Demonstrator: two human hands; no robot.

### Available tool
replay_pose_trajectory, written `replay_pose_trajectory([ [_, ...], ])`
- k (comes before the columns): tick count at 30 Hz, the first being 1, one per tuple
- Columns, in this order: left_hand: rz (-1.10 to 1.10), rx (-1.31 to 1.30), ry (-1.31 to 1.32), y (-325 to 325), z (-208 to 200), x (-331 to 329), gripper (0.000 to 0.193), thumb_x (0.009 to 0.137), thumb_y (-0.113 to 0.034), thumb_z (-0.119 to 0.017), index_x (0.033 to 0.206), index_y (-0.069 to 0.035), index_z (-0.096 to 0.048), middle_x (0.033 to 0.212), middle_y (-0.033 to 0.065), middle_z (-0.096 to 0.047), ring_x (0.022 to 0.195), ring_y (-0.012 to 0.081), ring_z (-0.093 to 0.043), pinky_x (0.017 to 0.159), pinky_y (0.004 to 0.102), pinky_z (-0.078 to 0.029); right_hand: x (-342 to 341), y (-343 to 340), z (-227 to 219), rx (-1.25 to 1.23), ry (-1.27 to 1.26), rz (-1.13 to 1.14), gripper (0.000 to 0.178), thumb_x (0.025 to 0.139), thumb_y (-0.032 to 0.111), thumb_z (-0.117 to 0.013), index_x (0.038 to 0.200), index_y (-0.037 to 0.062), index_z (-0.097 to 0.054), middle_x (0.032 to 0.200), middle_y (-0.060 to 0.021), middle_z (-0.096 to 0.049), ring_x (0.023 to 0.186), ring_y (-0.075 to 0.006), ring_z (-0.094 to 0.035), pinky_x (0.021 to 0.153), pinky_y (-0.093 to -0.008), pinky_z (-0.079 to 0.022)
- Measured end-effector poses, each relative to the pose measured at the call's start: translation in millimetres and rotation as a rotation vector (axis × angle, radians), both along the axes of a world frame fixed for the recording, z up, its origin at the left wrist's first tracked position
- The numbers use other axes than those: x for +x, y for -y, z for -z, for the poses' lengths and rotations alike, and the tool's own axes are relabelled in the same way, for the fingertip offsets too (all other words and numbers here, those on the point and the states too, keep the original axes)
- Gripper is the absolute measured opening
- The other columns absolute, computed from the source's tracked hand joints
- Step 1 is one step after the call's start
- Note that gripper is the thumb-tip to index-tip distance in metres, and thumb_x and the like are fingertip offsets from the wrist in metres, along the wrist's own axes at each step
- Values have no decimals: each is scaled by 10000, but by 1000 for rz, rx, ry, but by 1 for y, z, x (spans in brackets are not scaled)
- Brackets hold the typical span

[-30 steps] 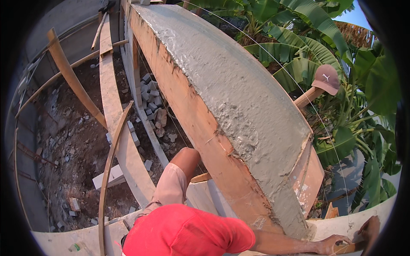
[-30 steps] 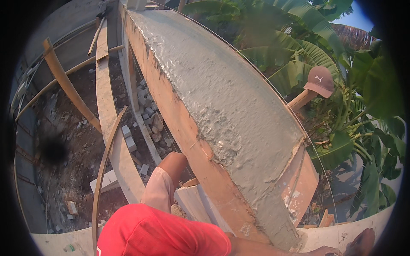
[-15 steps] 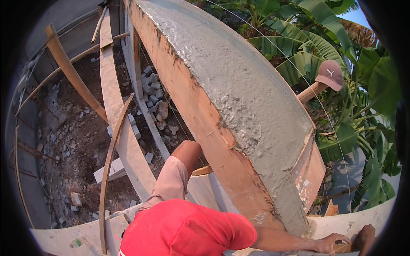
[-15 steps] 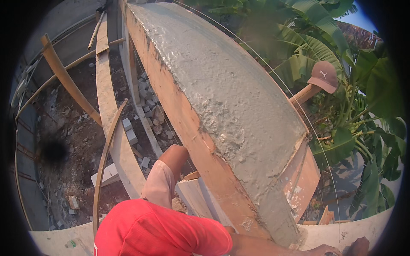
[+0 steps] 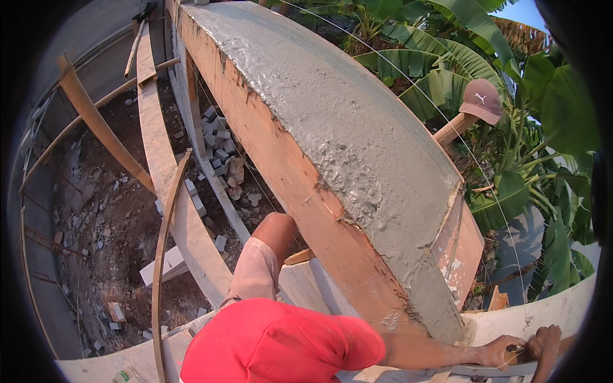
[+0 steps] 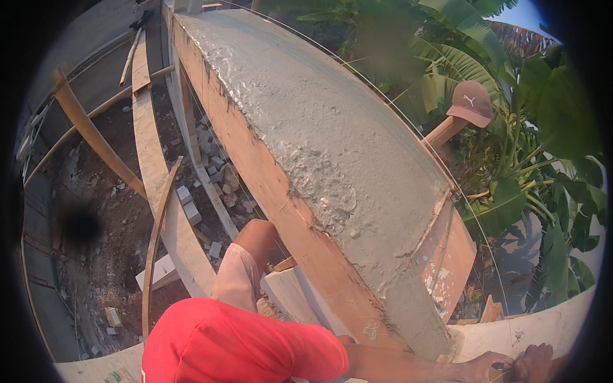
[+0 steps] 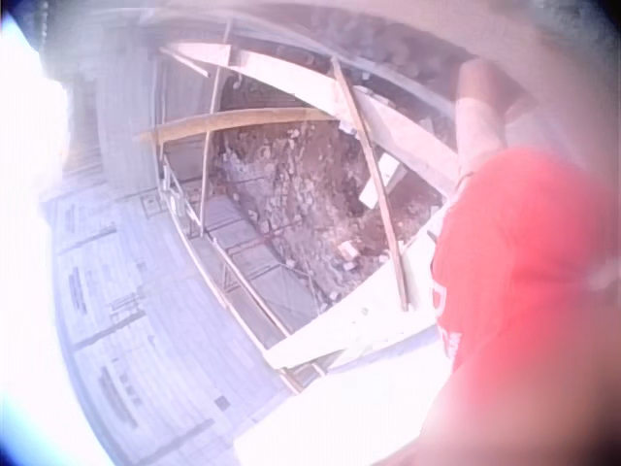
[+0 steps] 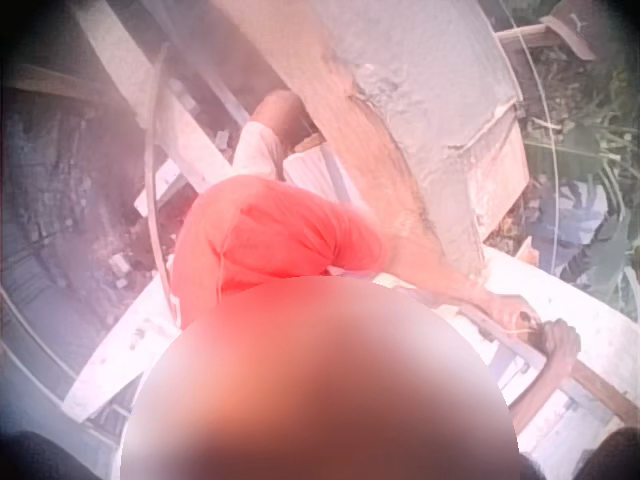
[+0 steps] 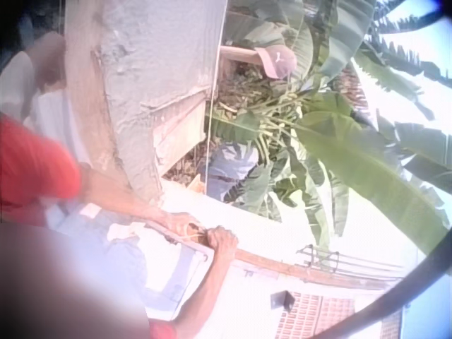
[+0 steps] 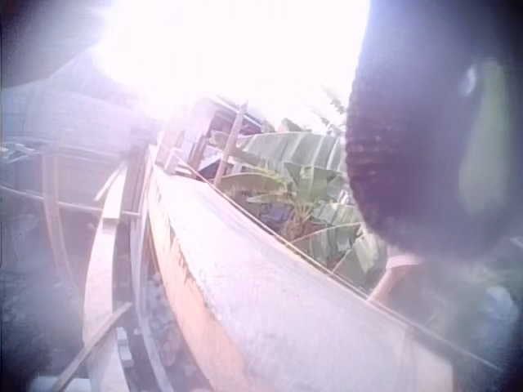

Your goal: The person uses pliers to cut and adjust metal rods on a wooden roof frame. They then tie a string around the frame to secure or measure components.

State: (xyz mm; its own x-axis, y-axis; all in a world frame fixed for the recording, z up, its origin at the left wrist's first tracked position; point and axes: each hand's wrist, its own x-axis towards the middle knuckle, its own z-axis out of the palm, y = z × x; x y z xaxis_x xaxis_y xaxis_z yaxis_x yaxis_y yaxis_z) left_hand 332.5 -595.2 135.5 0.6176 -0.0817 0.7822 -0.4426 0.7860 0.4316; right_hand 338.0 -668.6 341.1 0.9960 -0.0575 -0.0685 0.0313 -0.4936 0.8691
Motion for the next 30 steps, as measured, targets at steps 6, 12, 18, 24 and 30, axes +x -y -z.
replay_pose_trajectory([
  [6, 413, 121, -152, 3, -6, 1, 758, 681, -133, -842, 1372, 51, -590, 1315, 155, -662, 1155, 209, -652, 1053, 346, -501, -47, -23, -4, 139, 98, -173, 331, 800, 232, -610, 1008, -21, -659, 1078, -229, -660, 962, -390, -667, 878, -476, -533],
  [12, 210, 201, -42, 1, -9, 2, 787, 692, -45, -855, 1427, -1, -577, 1308, 132, -675, 1169, 185, -636, 1017, 321, -513, -74, -25, -7, 356, 406, -436, 262, 891, 123, -588, 1121, 0, -615, 1242, -173, -586, 1120, -359, -576, 971, -423, -535],
  [18, 154, 178, -5, -2, -15, 3, 809, 691, 30, -853, 1447, -23, -568, 1179, 120, -717, 1035, 164, -685, 933, 307, -555, -129, 2, 53, 1006, 1389, -873, 246, 917, 90, -602, 1148, 16, -642, 1062, -91, -634, 919, -187, -637, 837, -322, -547],
  [24, 264, 182, -68, 0, -13, 2, 813, 694, 38, -850, 1453, -33, -566, 1123, 126, -719, 990, 163, -695, 869, 297, -573, -113, 40, 73, 1982, 1054, -585, 472, 941, 118, -628, 1365, -76, -554, 897, -41, -630, 715, -115, -605, 649, -239, -504],
  [30, 251, 203, -63, 6, -9, 5, 831, 705, 30, -853, 1471, -33, -538, 1049, 124, -724, 945, 163, -703, 831, 288, -581, -109, 61, 74, 1818, 984, -434, 502, 917, 112, -733, 1362, -73, -591, 966, -61, -681, 769, -114, -626, 621, -248, -498],
])
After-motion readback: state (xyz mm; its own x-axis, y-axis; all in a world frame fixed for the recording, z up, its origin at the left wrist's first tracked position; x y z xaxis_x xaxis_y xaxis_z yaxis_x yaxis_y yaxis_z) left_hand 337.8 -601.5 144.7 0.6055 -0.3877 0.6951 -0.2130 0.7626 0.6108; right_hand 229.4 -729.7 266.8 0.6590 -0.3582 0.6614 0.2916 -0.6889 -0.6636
